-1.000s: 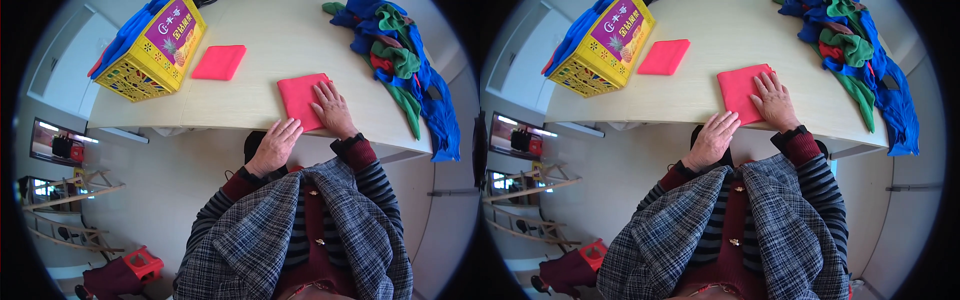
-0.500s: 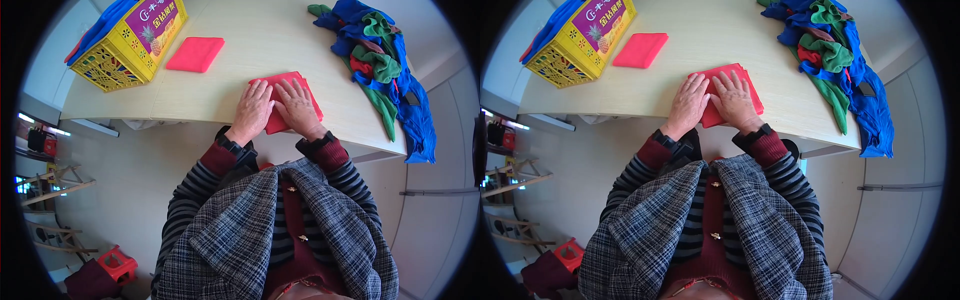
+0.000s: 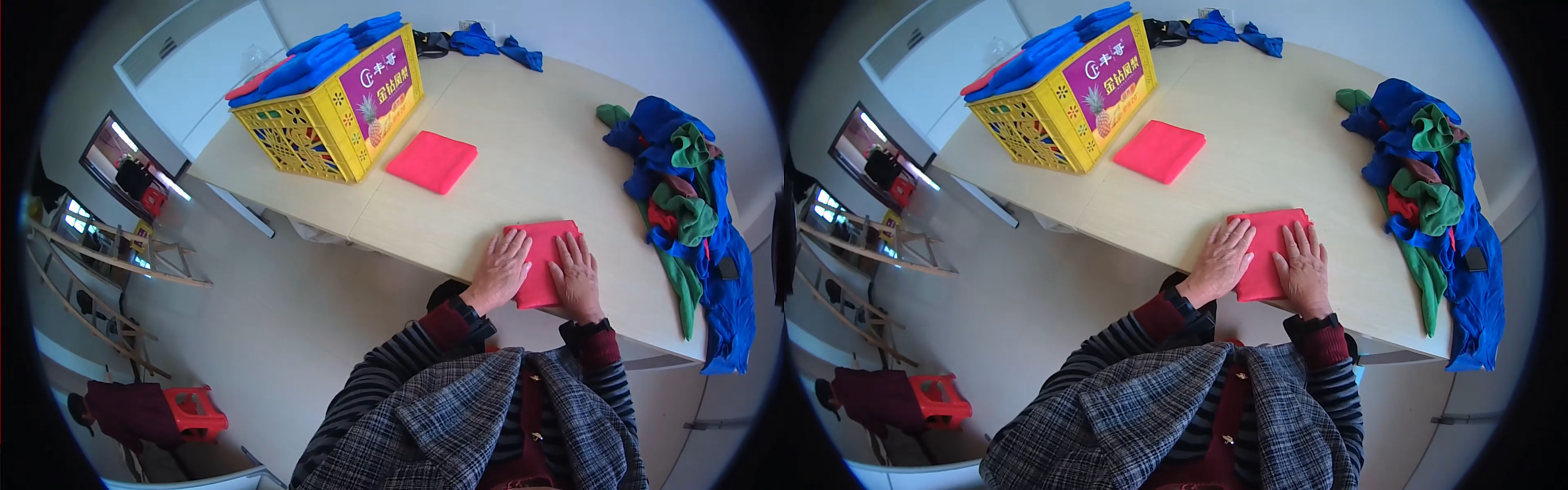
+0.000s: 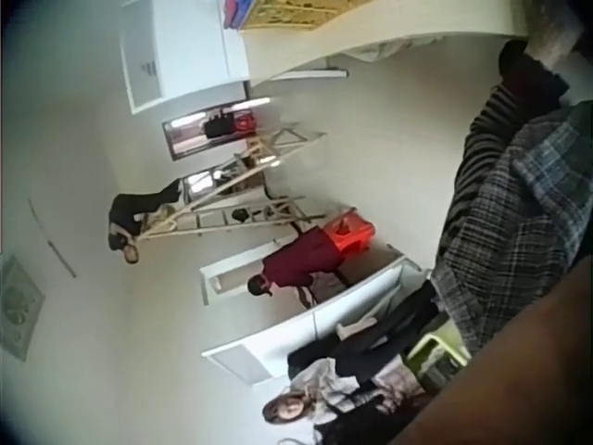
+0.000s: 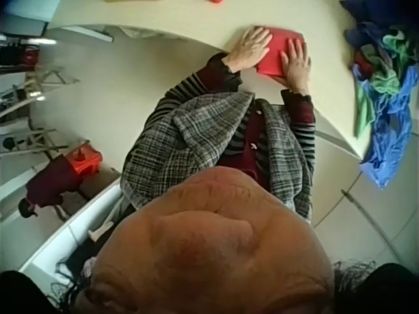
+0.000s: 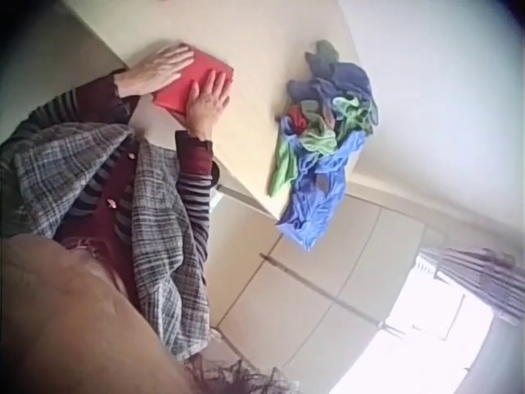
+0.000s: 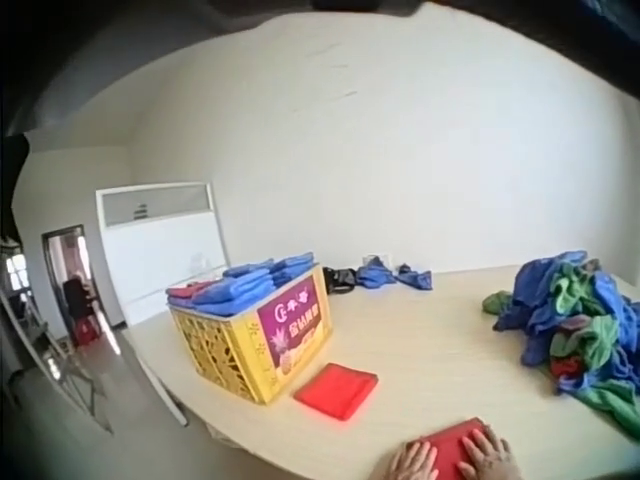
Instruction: The person folds a red cloth by hand on a table, smoothing it and setting it aside. They then pick up a blue cloth, spread it out, and fold it into a matching square.
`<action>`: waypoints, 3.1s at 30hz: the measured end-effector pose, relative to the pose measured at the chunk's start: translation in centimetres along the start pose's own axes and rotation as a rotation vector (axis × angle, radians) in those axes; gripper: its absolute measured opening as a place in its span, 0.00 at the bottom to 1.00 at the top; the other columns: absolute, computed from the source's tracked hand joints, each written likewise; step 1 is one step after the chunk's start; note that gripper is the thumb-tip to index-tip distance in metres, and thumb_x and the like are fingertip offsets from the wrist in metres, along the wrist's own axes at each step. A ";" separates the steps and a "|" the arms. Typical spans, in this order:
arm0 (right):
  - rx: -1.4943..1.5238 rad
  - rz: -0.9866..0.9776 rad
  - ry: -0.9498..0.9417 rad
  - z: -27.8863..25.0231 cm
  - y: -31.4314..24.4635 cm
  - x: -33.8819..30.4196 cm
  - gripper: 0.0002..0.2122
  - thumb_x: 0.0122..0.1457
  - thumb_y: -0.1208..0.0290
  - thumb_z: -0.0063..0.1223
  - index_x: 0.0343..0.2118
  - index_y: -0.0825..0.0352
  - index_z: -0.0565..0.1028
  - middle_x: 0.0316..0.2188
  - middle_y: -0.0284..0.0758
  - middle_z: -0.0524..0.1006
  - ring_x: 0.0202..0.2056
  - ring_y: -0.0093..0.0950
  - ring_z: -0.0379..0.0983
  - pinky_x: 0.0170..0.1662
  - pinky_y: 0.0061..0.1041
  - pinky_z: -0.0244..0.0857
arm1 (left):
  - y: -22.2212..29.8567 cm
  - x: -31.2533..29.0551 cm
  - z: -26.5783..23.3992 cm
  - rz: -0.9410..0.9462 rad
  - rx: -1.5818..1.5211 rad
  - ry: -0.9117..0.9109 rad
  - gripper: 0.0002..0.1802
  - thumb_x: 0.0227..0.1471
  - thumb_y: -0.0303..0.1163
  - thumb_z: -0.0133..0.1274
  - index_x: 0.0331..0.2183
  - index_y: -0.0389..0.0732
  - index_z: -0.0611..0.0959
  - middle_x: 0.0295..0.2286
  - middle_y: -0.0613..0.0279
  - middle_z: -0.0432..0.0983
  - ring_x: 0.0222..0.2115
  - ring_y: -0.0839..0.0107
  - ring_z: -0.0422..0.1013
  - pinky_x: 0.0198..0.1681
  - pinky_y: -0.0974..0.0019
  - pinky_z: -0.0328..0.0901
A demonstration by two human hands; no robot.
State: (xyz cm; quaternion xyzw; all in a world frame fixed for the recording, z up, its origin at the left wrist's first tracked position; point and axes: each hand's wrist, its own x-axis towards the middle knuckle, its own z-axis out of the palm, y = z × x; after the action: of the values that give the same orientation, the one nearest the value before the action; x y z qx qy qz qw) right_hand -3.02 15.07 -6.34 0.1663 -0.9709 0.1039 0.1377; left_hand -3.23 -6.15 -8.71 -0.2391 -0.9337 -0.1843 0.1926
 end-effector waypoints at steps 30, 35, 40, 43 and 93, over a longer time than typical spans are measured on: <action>0.040 0.042 0.002 -1.5 -0.9 -0.4 0.26 0.67 0.54 0.46 0.64 0.62 0.67 0.67 0.41 0.62 0.68 0.44 0.52 0.69 0.50 0.45 | 4.7 -1.0 -3.0 0.150 0.083 -0.117 0.35 0.61 0.47 0.51 0.60 0.32 0.68 0.62 0.45 0.60 0.64 0.48 0.54 0.69 0.46 0.47; 0.015 0.137 -0.027 -0.4 0.5 -0.6 0.27 0.68 0.51 0.42 0.66 0.59 0.64 0.67 0.41 0.61 0.68 0.45 0.53 0.68 0.48 0.46 | 4.1 -0.4 -1.2 0.221 0.003 -0.153 0.38 0.62 0.47 0.50 0.64 0.33 0.64 0.66 0.46 0.55 0.67 0.51 0.49 0.70 0.46 0.44; 0.061 0.179 -0.047 -0.5 1.5 -0.2 0.27 0.69 0.49 0.39 0.67 0.56 0.63 0.67 0.41 0.61 0.67 0.44 0.54 0.69 0.45 0.46 | 3.8 -0.5 -0.7 0.197 -0.007 -0.167 0.37 0.64 0.47 0.47 0.66 0.35 0.62 0.66 0.49 0.54 0.67 0.51 0.50 0.70 0.48 0.42; 0.054 0.168 0.007 0.3 1.5 -0.4 0.27 0.68 0.49 0.40 0.65 0.57 0.66 0.66 0.40 0.63 0.66 0.42 0.56 0.67 0.42 0.48 | 3.5 -1.0 -1.0 0.225 -0.010 -0.166 0.38 0.63 0.49 0.47 0.66 0.35 0.62 0.66 0.49 0.54 0.68 0.51 0.50 0.70 0.46 0.42; 0.170 0.066 0.103 1.1 -0.6 -3.0 0.24 0.63 0.64 0.53 0.61 0.66 0.68 0.62 0.43 0.67 0.65 0.42 0.59 0.68 0.44 0.50 | -7.0 -3.9 -12.9 -0.807 -1.551 0.112 0.22 0.57 0.34 0.60 0.51 0.38 0.78 0.46 0.64 0.79 0.48 0.71 0.74 0.54 0.63 0.67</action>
State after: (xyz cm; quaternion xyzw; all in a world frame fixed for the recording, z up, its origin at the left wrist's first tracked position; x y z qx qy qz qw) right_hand -0.37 15.07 -8.21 0.1400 -0.9551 0.1988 0.1695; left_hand -0.19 -18.98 -1.21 0.0553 -0.5478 -0.8327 -0.0587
